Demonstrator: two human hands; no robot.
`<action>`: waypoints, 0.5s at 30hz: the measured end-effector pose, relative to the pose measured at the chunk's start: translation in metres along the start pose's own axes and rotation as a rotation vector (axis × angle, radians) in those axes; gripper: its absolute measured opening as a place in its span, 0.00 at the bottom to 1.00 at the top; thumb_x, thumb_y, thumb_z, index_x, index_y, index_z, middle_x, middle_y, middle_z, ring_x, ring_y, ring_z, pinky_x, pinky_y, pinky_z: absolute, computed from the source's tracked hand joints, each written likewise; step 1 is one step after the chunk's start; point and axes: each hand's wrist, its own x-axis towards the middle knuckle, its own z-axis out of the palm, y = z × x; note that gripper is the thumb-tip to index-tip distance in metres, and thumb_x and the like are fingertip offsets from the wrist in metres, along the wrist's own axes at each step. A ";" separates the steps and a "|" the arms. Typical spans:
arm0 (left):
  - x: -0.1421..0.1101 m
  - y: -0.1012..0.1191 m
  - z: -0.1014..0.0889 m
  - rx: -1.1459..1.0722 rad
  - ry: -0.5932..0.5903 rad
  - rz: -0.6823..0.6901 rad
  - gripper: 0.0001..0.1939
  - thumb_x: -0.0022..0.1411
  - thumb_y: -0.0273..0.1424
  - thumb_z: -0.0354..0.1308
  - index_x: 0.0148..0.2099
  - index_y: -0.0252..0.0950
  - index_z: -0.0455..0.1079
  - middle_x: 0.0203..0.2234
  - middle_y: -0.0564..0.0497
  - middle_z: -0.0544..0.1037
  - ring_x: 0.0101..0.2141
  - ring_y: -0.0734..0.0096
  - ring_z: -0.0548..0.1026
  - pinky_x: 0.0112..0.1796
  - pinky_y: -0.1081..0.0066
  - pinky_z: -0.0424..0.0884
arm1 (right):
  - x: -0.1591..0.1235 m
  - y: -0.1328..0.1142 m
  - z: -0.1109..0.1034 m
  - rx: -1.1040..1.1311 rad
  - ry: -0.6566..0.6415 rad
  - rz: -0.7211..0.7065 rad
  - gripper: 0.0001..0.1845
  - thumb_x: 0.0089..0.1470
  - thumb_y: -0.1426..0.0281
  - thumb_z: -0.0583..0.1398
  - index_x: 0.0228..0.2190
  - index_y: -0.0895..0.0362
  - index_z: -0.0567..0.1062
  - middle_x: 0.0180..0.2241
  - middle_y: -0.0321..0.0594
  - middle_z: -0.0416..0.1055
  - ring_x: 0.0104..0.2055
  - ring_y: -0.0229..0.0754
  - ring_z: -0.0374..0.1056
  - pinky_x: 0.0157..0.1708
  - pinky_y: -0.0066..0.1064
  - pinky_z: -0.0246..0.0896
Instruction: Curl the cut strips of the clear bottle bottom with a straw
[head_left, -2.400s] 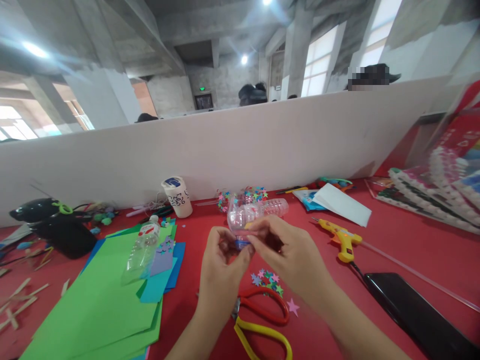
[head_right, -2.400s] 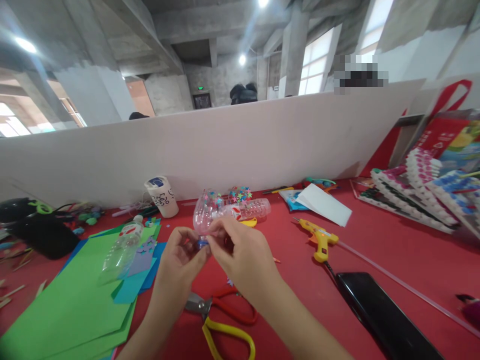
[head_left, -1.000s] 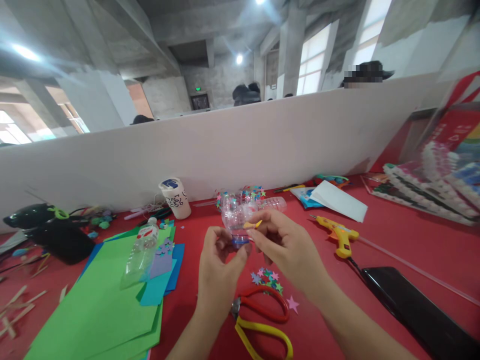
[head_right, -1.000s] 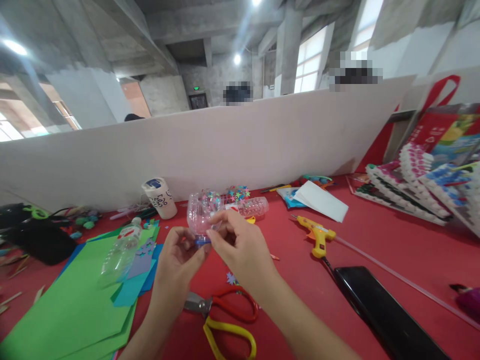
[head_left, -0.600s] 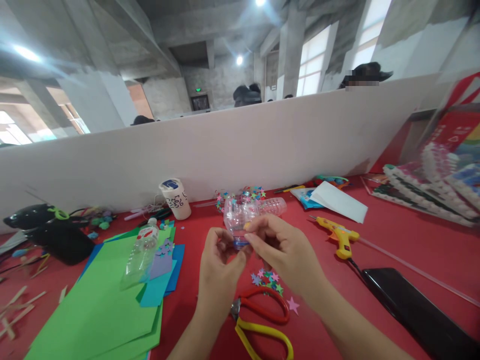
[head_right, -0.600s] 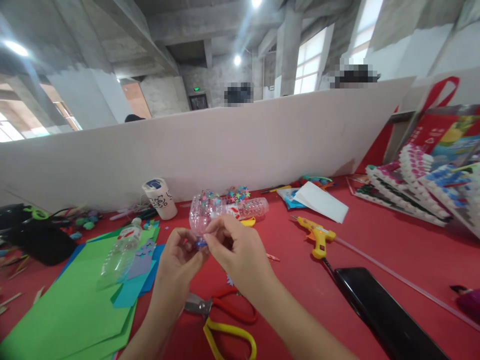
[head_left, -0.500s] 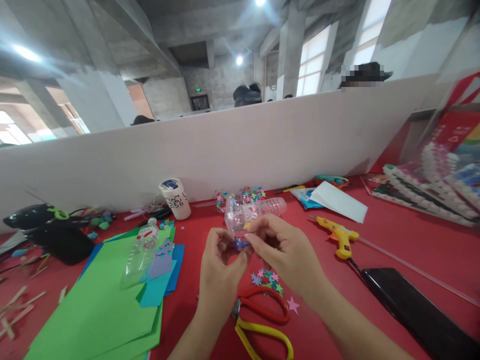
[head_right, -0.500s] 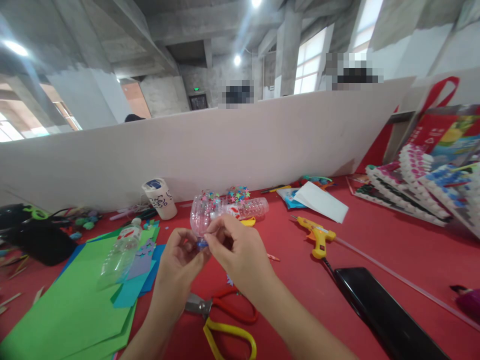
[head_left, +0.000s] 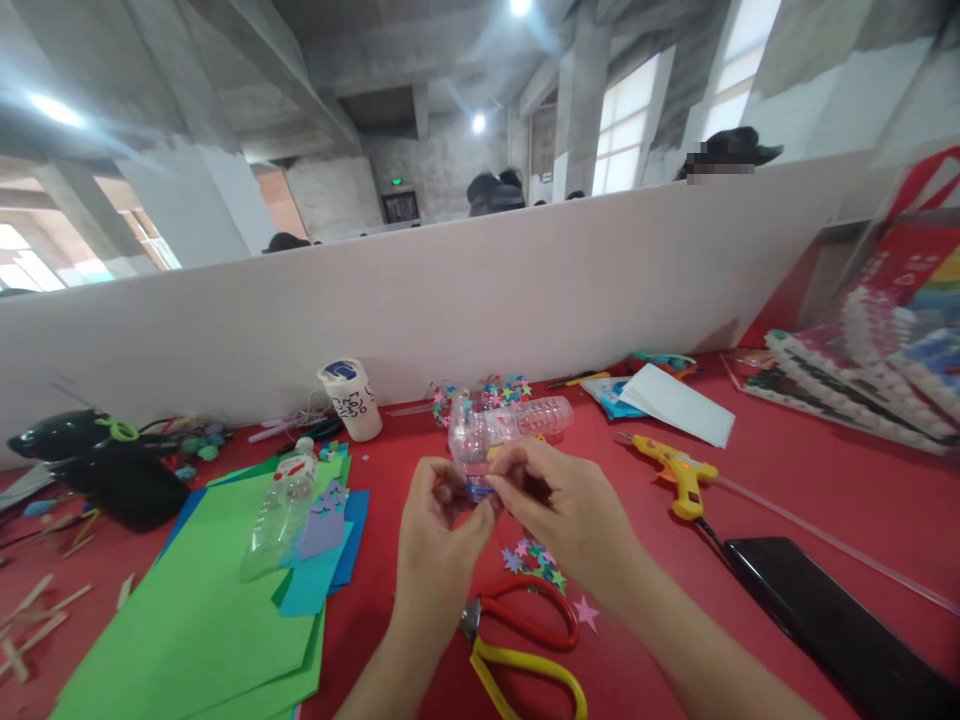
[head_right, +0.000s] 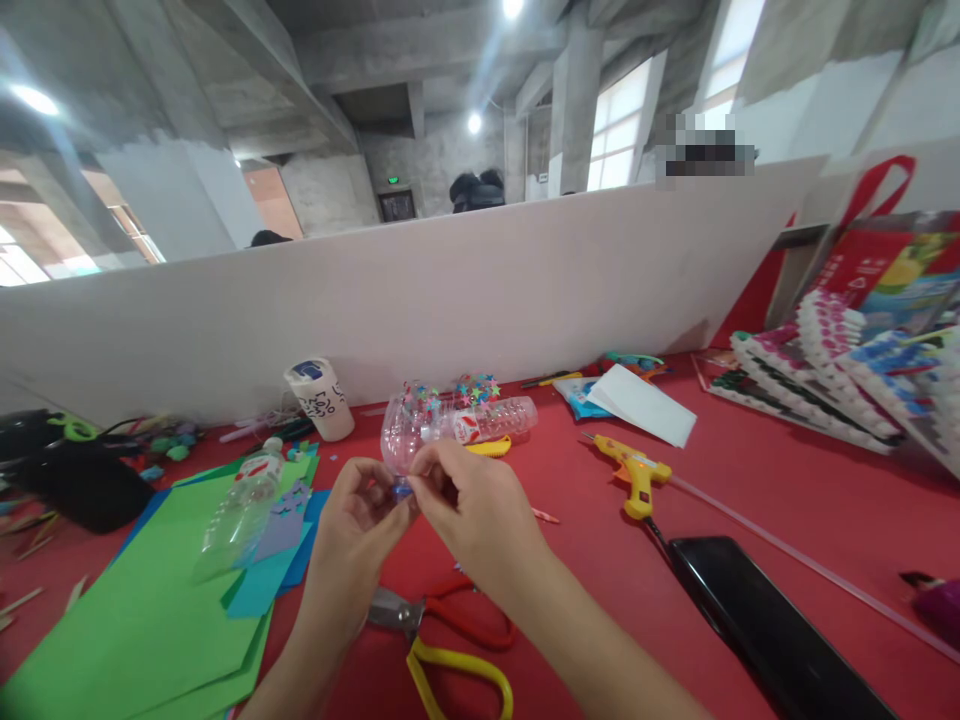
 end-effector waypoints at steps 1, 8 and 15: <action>0.000 -0.001 0.000 0.003 0.001 0.003 0.13 0.50 0.29 0.64 0.32 0.38 0.61 0.26 0.58 0.65 0.28 0.76 0.66 0.31 0.76 0.67 | 0.000 0.000 0.000 -0.005 -0.006 0.003 0.03 0.52 0.72 0.55 0.27 0.55 0.68 0.20 0.30 0.65 0.21 0.36 0.59 0.23 0.26 0.52; 0.001 -0.003 0.000 0.008 -0.005 -0.002 0.13 0.50 0.30 0.65 0.31 0.38 0.61 0.26 0.57 0.66 0.29 0.75 0.66 0.32 0.75 0.67 | 0.001 0.000 -0.002 0.014 -0.039 0.013 0.03 0.49 0.72 0.53 0.25 0.54 0.66 0.20 0.30 0.63 0.21 0.36 0.58 0.22 0.27 0.51; 0.000 0.002 0.000 -0.027 0.012 -0.048 0.14 0.50 0.29 0.65 0.31 0.37 0.60 0.25 0.58 0.65 0.27 0.78 0.67 0.29 0.78 0.64 | 0.001 -0.001 -0.006 0.135 -0.008 0.050 0.03 0.53 0.69 0.55 0.33 0.53 0.67 0.20 0.28 0.65 0.18 0.34 0.59 0.19 0.26 0.55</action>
